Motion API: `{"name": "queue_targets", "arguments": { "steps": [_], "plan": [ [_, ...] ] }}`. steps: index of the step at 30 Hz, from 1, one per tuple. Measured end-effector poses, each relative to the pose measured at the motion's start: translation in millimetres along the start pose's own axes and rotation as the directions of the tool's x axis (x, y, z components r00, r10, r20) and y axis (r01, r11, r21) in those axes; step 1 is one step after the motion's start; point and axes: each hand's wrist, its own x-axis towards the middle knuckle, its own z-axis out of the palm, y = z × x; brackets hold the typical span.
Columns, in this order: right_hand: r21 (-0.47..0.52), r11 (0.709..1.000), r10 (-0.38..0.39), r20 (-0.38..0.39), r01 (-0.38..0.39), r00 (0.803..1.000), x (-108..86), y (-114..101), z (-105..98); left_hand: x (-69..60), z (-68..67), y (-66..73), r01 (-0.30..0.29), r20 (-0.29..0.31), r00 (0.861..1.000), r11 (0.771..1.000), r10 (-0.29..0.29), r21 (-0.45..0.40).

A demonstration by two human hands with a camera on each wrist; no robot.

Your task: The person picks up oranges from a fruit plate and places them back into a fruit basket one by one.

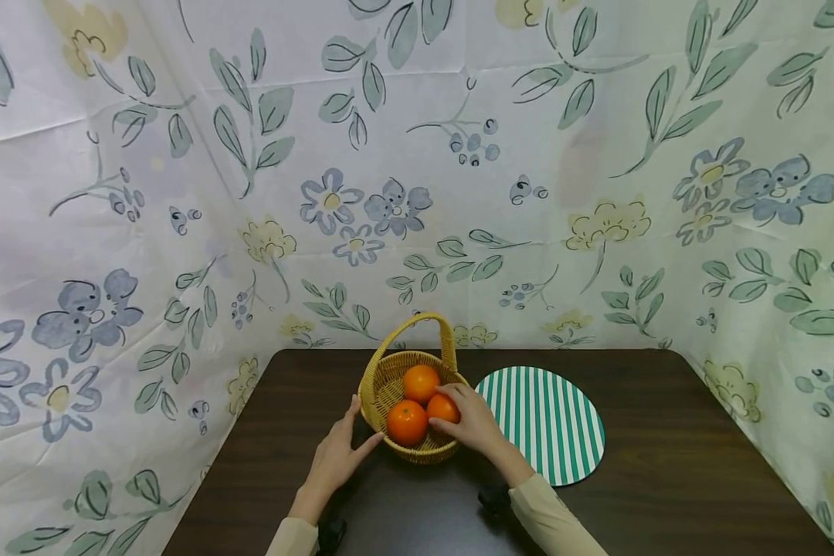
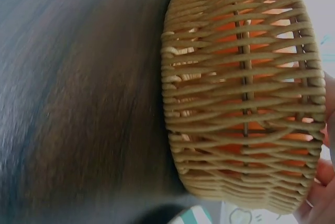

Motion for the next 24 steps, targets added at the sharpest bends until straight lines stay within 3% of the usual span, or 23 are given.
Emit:
{"name": "queue_targets", "arguments": {
  "steps": [11,18,24],
  "plan": [
    [0.035,0.998,-0.062,0.049,0.061,0.997,-2.6,3,-10,6.9,-4.9,3.4,-0.112,-0.048,0.992,0.993,0.114,0.039],
    [0.01,0.993,-0.121,0.024,0.121,0.992,-2.8,4,-18,13.1,-12.5,10.4,-0.18,-0.079,0.98,0.983,0.183,0.042],
    [-0.014,0.995,-0.094,0.049,0.095,0.994,-3.0,7,-28,19.2,-18.0,13.8,-0.223,-0.089,0.97,0.973,0.228,0.066]
  ]
}}
